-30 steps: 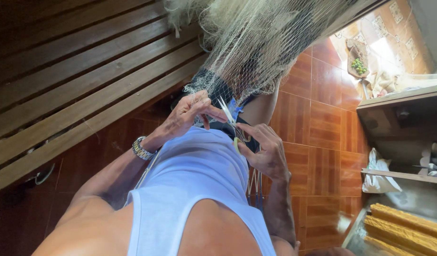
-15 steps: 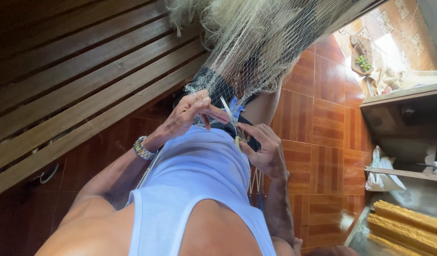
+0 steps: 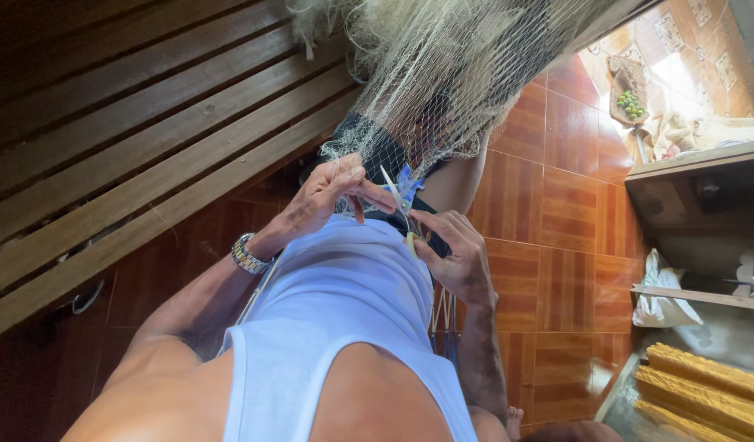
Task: Repairing a fishing net using a netting needle and scissors
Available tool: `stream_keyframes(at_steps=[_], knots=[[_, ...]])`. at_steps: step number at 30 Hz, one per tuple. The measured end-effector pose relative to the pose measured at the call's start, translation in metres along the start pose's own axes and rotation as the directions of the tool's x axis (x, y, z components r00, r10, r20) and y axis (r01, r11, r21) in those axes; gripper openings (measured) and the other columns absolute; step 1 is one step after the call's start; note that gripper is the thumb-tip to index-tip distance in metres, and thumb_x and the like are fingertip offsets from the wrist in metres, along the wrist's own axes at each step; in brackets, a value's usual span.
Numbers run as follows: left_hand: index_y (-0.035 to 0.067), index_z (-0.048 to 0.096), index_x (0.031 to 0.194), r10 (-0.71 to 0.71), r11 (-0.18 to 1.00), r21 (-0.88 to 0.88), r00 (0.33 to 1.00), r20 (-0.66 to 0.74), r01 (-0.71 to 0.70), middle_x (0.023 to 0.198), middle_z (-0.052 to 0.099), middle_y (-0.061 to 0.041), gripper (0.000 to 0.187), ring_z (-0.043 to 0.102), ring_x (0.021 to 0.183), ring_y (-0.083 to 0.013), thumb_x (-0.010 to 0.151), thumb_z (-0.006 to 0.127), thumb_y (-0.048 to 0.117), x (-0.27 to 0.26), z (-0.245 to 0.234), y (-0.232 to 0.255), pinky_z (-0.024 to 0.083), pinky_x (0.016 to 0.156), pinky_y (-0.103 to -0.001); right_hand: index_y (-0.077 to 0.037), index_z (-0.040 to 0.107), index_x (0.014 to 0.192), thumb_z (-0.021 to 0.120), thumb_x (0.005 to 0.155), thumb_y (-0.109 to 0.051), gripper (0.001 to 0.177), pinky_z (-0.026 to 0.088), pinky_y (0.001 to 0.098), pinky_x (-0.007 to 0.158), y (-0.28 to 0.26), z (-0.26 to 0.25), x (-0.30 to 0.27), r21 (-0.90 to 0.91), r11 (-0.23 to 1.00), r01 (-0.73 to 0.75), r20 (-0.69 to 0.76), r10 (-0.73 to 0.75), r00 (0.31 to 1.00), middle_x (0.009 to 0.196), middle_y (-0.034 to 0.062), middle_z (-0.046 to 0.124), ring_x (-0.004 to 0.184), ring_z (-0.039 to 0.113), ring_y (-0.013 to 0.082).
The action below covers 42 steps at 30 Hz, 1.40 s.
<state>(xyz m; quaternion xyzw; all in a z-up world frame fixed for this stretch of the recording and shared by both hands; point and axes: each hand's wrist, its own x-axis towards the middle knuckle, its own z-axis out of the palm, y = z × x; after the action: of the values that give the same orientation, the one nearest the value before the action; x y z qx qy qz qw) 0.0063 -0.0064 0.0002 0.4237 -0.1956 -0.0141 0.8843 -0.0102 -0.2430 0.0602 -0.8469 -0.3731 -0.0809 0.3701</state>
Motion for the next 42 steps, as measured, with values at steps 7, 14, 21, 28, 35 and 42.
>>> stream_keyframes(at_steps=[7, 14, 21, 28, 35, 42], knots=[[0.006, 0.055, 0.090, -0.003, 0.999, -0.033, 0.999, 0.047, 0.005, 0.095, 0.078, -0.021, 0.030, 0.079, 0.088, -0.0283, 0.112, 0.042, 0.022, -0.002, -0.009, -0.006, 0.061, 0.058, -0.028, -0.006, 0.074, 0.123, 0.071, 0.098, -0.024, 0.032, 0.055, 0.0423, 0.067, -0.002, 0.001, 0.001, -0.001, 1.000, 0.005, -0.003, -0.005, 1.000, 0.082, 0.0102, 0.066, 0.074, 0.066, 0.0287], [0.005, 0.054, 0.091, -0.017, 1.000, -0.014, 1.000, 0.014, 0.018, 0.096, 0.078, -0.023, 0.029, 0.079, 0.091, -0.0289, 0.112, 0.044, 0.022, -0.004, -0.010, -0.010, 0.062, 0.057, -0.030, -0.006, 0.074, 0.122, 0.072, 0.096, -0.022, 0.031, 0.055, 0.0422, 0.068, -0.003, -0.001, 0.003, -0.027, 1.000, 0.016, -0.002, -0.016, 1.000, 0.082, 0.0099, 0.067, 0.074, 0.066, 0.0279], [-0.001, 0.056, 0.085, 0.044, 0.999, -0.003, 0.999, -0.017, -0.044, 0.080, 0.075, -0.022, 0.028, 0.079, 0.072, -0.0268, 0.109, 0.050, 0.013, 0.001, -0.001, -0.001, 0.063, 0.053, -0.035, -0.004, 0.074, 0.121, 0.072, 0.096, -0.020, 0.029, 0.056, 0.0434, 0.069, -0.004, -0.003, 0.005, -0.043, 0.999, 0.033, -0.006, -0.033, 0.999, 0.082, 0.0107, 0.067, 0.075, 0.068, 0.0292], [-0.001, 0.057, 0.085, 0.051, 0.999, 0.015, 0.999, -0.007, -0.050, 0.077, 0.074, -0.020, 0.029, 0.076, 0.065, -0.0232, 0.109, 0.050, 0.013, 0.001, 0.001, 0.002, 0.063, 0.053, -0.035, -0.004, 0.074, 0.120, 0.073, 0.096, -0.020, 0.029, 0.056, 0.0440, 0.070, -0.002, -0.001, 0.002, -0.063, 0.997, 0.046, -0.011, -0.047, 0.999, 0.082, 0.0114, 0.067, 0.075, 0.068, 0.0301], [0.001, 0.057, 0.087, 0.039, 0.999, -0.003, 0.999, -0.015, -0.039, 0.080, 0.075, -0.018, 0.028, 0.078, 0.071, -0.0220, 0.110, 0.050, 0.016, 0.000, -0.002, -0.003, 0.063, 0.054, -0.033, -0.004, 0.075, 0.119, 0.073, 0.095, -0.020, 0.029, 0.056, 0.0438, 0.069, -0.001, 0.001, -0.001, -0.048, 0.998, 0.032, -0.030, -0.033, 0.999, 0.084, 0.0116, 0.069, 0.075, 0.069, 0.0302], [0.008, 0.050, 0.088, 0.031, 0.999, 0.028, 0.999, 0.021, -0.032, 0.098, 0.078, -0.025, 0.030, 0.079, 0.090, -0.0300, 0.113, 0.040, 0.023, -0.001, -0.009, -0.004, 0.058, 0.054, -0.023, -0.004, 0.074, 0.120, 0.076, 0.092, -0.026, 0.035, 0.055, 0.0431, 0.070, -0.004, -0.005, -0.004, -0.045, 0.999, -0.010, -0.046, 0.008, 0.999, 0.086, 0.0116, 0.070, 0.074, 0.067, 0.0295]])
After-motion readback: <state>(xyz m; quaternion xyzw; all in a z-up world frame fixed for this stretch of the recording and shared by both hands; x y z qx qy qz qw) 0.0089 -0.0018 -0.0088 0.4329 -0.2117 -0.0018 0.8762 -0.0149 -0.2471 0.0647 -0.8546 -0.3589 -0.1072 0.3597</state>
